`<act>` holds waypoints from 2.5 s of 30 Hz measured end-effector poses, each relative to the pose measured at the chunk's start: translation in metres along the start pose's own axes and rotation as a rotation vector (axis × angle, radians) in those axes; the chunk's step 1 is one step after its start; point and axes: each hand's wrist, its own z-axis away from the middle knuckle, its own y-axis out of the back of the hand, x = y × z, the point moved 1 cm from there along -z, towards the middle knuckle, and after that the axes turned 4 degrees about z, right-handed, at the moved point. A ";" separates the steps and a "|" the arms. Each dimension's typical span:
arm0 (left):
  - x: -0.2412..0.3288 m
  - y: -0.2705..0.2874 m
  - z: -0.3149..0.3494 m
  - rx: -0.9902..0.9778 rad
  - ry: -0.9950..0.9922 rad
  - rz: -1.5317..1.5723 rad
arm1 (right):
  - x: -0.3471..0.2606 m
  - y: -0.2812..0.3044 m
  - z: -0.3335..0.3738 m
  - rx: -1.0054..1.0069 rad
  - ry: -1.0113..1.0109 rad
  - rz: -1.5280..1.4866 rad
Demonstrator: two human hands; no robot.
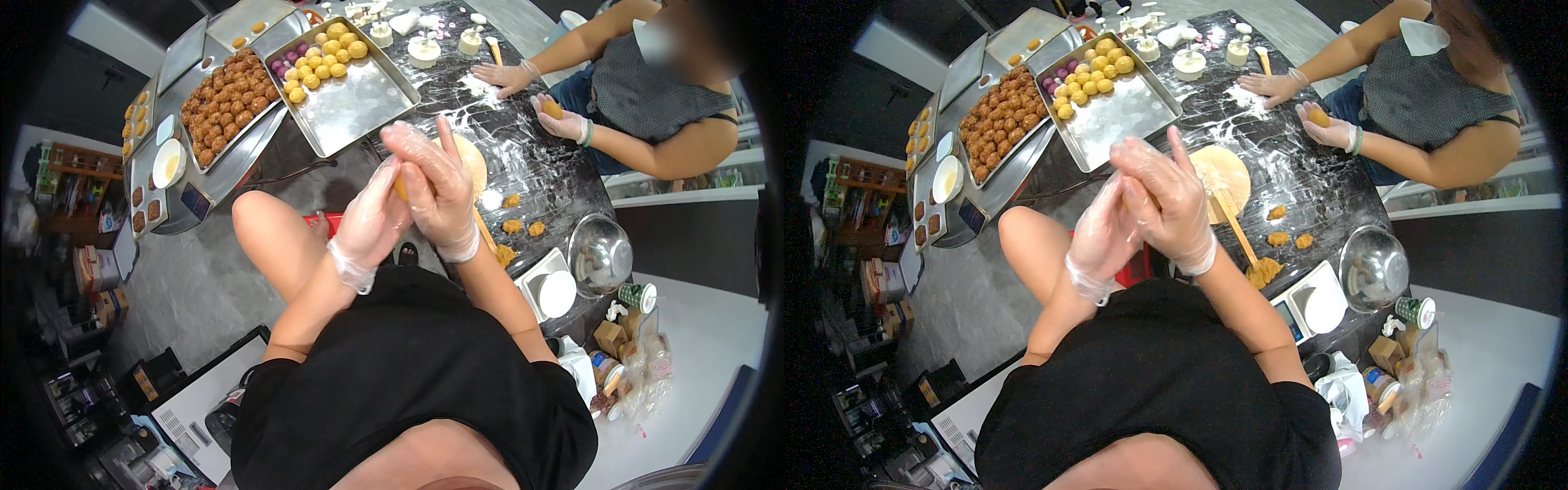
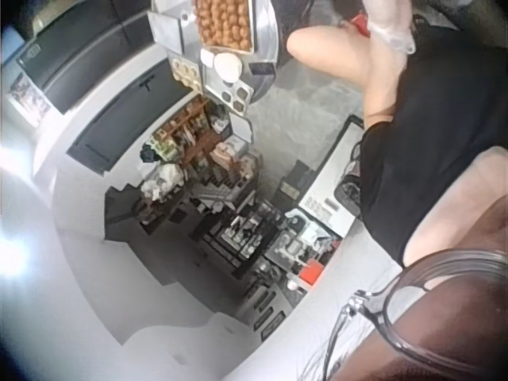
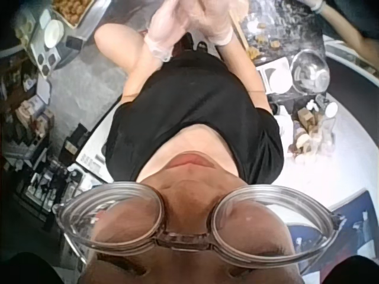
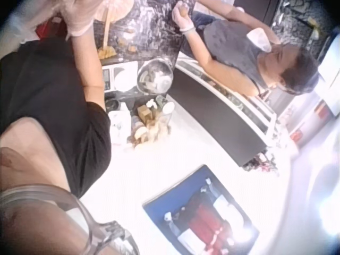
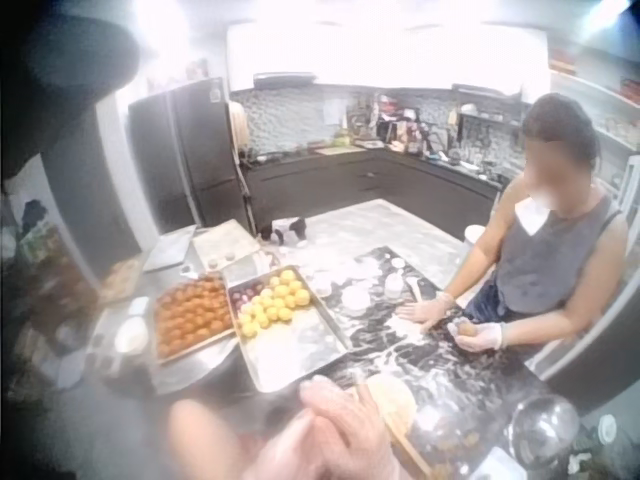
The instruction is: The person repeatedly takes small portions of dough, rolls them into smooth balls between gloved hands, and places them on a metal tray. A coworker across the table also shapes dough and uses a rolling pin.
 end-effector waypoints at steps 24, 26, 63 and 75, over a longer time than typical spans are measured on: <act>0.006 0.018 -0.006 -0.069 0.097 -0.119 | 0.009 0.014 -0.003 -0.114 -0.054 0.016; 0.010 0.015 -0.007 -0.114 0.110 -0.064 | -0.006 0.011 -0.003 -0.014 -0.113 0.128; -0.009 0.013 -0.025 -0.028 0.066 0.125 | 0.025 0.014 -0.003 0.006 -0.349 -0.229; -0.017 -0.012 -0.023 -0.011 -0.022 0.070 | 0.006 0.008 0.007 0.246 -0.263 -0.073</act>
